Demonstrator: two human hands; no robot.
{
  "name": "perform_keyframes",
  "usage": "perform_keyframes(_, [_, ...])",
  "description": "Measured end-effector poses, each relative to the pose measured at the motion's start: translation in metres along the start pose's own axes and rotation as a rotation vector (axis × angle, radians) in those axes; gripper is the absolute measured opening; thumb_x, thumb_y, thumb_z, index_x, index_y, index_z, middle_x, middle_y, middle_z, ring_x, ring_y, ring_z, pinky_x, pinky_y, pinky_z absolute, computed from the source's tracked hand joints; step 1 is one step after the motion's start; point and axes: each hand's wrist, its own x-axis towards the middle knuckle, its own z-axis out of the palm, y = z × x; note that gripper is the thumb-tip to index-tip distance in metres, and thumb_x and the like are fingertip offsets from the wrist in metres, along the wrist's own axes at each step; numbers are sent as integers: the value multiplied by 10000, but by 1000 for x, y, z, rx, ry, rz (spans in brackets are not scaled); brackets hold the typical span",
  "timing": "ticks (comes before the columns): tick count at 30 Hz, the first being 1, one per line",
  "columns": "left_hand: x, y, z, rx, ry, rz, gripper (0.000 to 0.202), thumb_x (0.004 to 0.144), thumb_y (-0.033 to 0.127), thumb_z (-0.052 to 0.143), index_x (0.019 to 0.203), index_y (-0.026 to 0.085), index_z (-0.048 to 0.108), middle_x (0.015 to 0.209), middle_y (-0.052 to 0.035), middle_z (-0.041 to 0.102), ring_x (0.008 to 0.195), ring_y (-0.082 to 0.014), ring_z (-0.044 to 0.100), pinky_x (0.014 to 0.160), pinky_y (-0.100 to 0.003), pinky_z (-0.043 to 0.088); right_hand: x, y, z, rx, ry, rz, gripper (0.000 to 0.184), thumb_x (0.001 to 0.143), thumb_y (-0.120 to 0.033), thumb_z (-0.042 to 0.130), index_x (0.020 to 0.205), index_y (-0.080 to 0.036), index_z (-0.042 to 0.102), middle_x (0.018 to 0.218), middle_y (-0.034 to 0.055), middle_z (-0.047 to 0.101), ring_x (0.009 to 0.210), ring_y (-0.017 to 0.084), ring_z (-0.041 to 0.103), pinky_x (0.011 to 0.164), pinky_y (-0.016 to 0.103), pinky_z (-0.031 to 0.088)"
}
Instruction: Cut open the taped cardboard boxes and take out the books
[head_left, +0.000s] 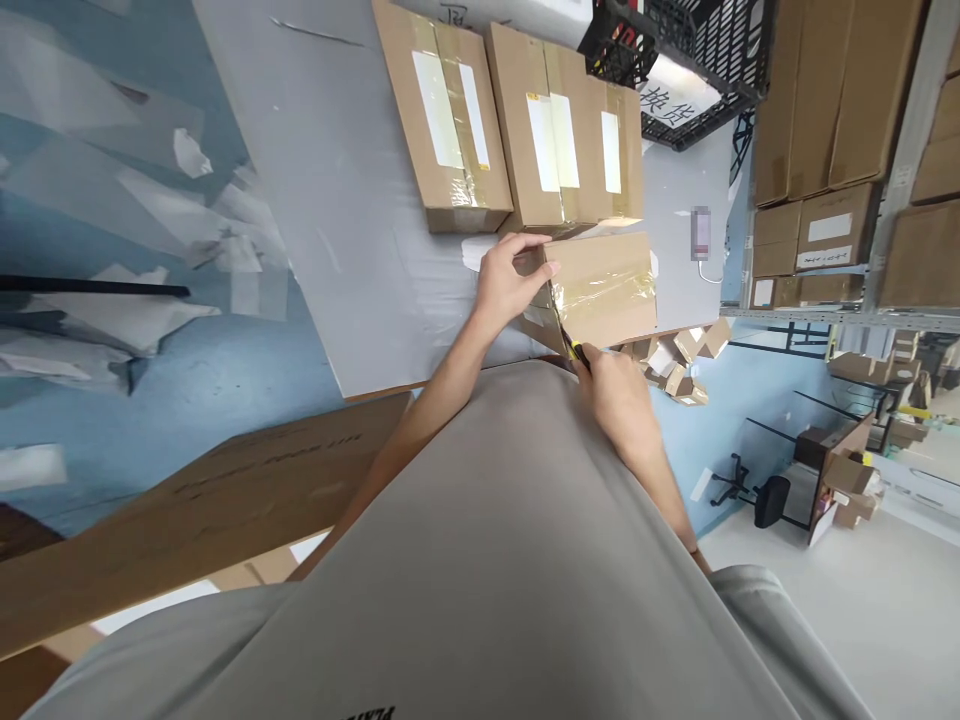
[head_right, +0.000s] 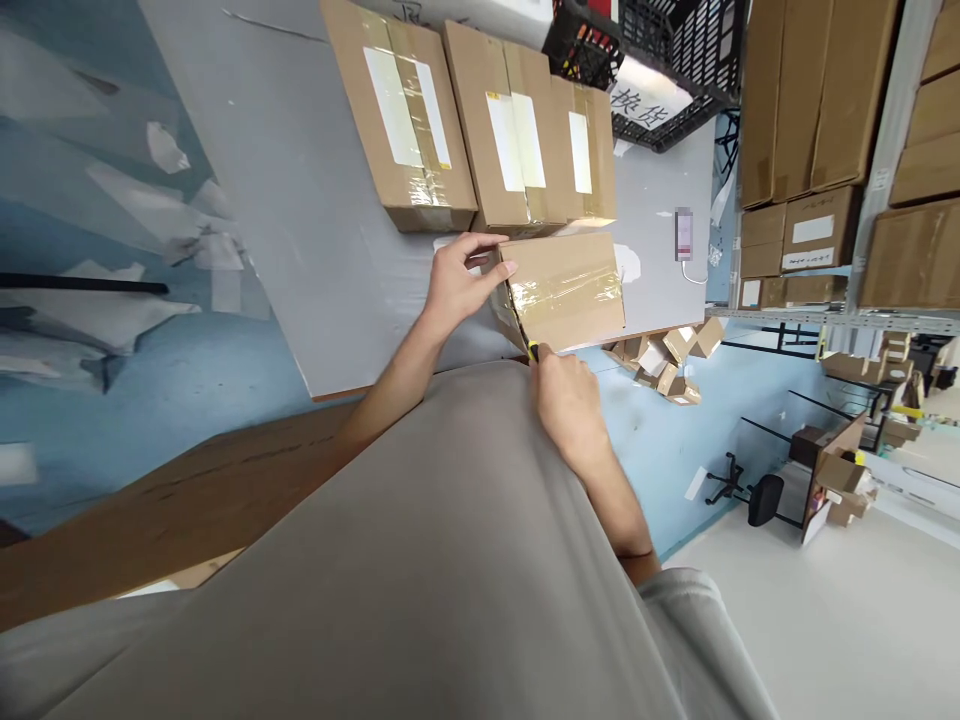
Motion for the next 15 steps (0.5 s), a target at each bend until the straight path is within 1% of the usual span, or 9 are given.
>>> perform_keyframes(1, [0, 0, -1, 6, 1, -1, 434, 968, 432, 831, 1363, 257, 784, 1364, -86, 790, 1292, -290, 763, 1153, -453, 641, -1, 11, -2, 40, 48, 8, 279, 1158, -301, 551, 1281, -238, 793, 1008, 155, 861, 921, 347, 815, 831, 377, 545])
perform_keyframes(3, [-1, 0, -2, 13, 4, -3, 456, 968, 454, 835, 1376, 256, 788, 1371, -87, 795, 1297, -296, 769, 1164, -460, 638, 5, 41, -2, 147, 213, 71, 324, 1176, -365, 509, 1344, -235, 754, 1027, 147, 866, 932, 346, 819, 851, 376, 543])
perform_keyframes(5, [-2, -1, -4, 15, 8, -8, 479, 965, 473, 843, 1390, 258, 790, 1385, -89, 799, 1306, -299, 772, 1176, -470, 632, 26, 78, 1, 246, 418, 201, 383, 1184, -418, 460, 1362, -197, 716, 1050, 169, 863, 956, 354, 820, 870, 385, 547])
perform_keyframes(6, [-2, -1, -5, 15, 10, -13, 492, 965, 486, 847, 1398, 260, 790, 1396, -91, 800, 1315, -301, 771, 1182, -476, 629, 39, 96, 6, 288, 499, 263, 386, 1179, -423, 454, 1344, -179, 705, 1044, 178, 860, 963, 353, 820, 883, 388, 548])
perform_keyframes(7, [-3, -2, -5, 16, 13, -18, 507, 967, 507, 848, 1407, 262, 789, 1409, -94, 800, 1324, -303, 770, 1186, -482, 628, 54, 113, 11, 339, 541, 312, 370, 1171, -418, 460, 1303, -171, 702, 1024, 178, 857, 933, 342, 819, 887, 387, 549])
perform_keyframes(9, [-4, -3, -7, 19, 22, -25, 545, 978, 571, 836, 1426, 265, 784, 1436, -102, 798, 1342, -308, 767, 1185, -490, 631, 80, 138, 23, 477, 503, 328, 344, 1159, -438, 484, 1220, -177, 700, 916, 135, 843, 830, 307, 814, 871, 369, 552])
perform_keyframes(11, [-7, -3, -7, 21, 37, -24, 582, 995, 650, 802, 1437, 272, 780, 1465, -109, 794, 1357, -311, 765, 1180, -486, 637, 96, 152, 35, 588, 448, 292, 342, 1150, -469, 503, 1185, -189, 696, 770, 71, 798, 759, 285, 803, 856, 350, 552])
perform_keyframes(13, [-11, -2, -6, 27, 64, -26, 616, 1003, 714, 767, 1439, 280, 778, 1494, -113, 786, 1370, -314, 761, 1182, -484, 640, 101, 158, 44, 648, 427, 247, 349, 1143, -493, 511, 1196, -200, 693, 679, 24, 751, 738, 280, 801, 851, 340, 551])
perform_keyframes(15, [-15, 2, -4, 48, 103, -44, 644, 999, 753, 749, 1441, 286, 771, 1515, -113, 777, 1381, -322, 758, 1195, -498, 634, 101, 161, 48, 668, 412, 207, 349, 1141, -501, 515, 1217, -212, 694, 675, 9, 748, 758, 282, 814, 855, 336, 552])
